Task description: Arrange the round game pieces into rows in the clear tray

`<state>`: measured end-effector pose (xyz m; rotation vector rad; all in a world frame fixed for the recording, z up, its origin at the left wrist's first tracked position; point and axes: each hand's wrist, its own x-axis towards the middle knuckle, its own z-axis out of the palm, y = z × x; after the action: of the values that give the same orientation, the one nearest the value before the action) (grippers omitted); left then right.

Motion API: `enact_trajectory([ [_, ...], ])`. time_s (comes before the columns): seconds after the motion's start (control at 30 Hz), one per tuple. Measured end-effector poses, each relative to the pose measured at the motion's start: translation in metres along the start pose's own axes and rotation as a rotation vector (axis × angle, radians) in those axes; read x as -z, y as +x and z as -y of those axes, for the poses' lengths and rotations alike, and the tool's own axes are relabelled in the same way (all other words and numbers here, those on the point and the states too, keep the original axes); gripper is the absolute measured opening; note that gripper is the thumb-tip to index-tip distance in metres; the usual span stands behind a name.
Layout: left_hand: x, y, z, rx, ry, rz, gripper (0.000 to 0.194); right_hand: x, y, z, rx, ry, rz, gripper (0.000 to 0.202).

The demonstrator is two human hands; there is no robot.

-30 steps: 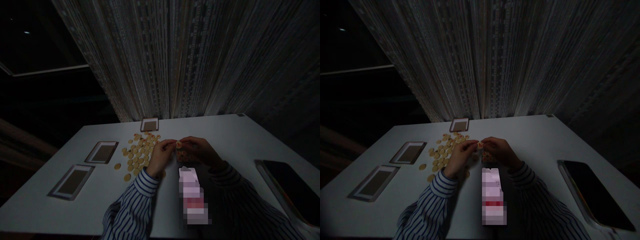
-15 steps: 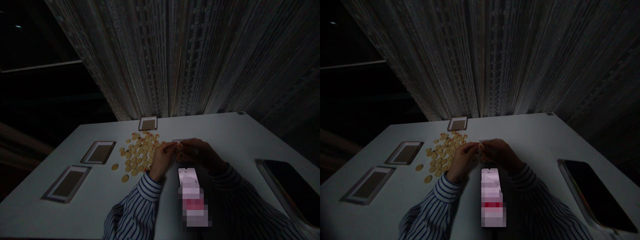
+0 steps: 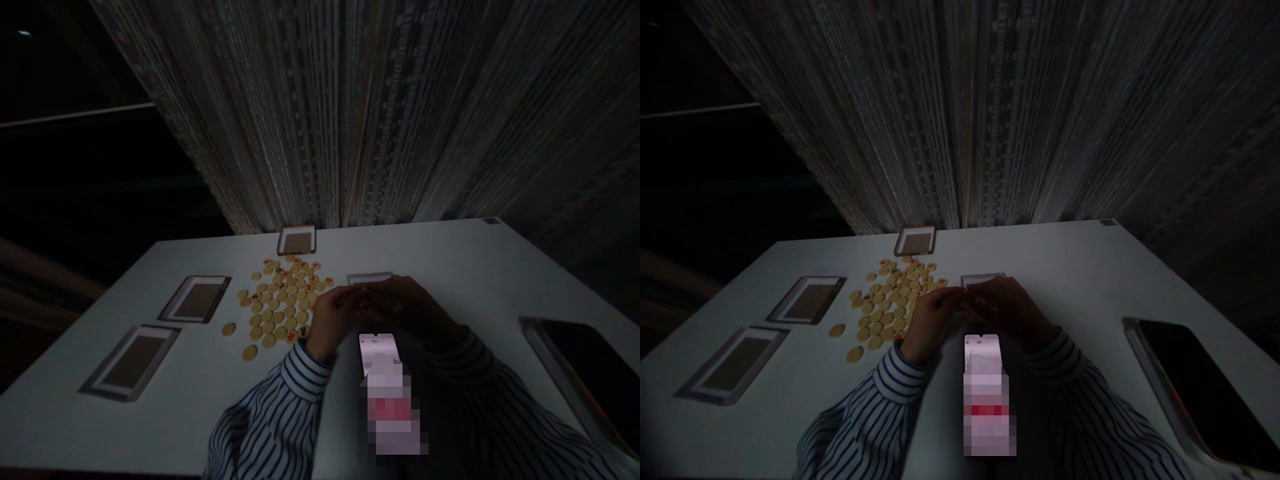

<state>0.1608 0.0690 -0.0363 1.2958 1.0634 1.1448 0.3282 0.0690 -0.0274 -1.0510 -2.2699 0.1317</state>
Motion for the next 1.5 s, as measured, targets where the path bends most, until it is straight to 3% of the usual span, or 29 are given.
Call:
enact_trajectory([
  [0.57, 0.002, 0.002, 0.013, -0.031, 0.103, 0.048, 0.016, -0.006, -0.006, -0.009, 0.086, 0.013, -0.040, 0.024],
  [0.93, 0.011, -0.001, 0.024, -0.163, 0.601, -0.012, 0.022, 0.001, -0.010, -0.018, -0.017, -0.031, -0.018, 0.022],
  [1.13, 0.015, -0.003, 0.023, -0.322, 0.871, 0.063, 0.021, -0.003, -0.018, -0.035, -0.078, -0.039, -0.024, 0.017],
  [1.3, 0.016, -0.001, 0.022, -0.410, 1.021, 0.200, 0.021, -0.009, -0.026, -0.051, -0.071, -0.101, -0.034, 0.020],
  [1.5, 0.016, -0.003, 0.024, -0.414, 1.097, 0.242, 0.025, -0.019, -0.033, -0.062, -0.120, -0.162, -0.038, 0.020],
])
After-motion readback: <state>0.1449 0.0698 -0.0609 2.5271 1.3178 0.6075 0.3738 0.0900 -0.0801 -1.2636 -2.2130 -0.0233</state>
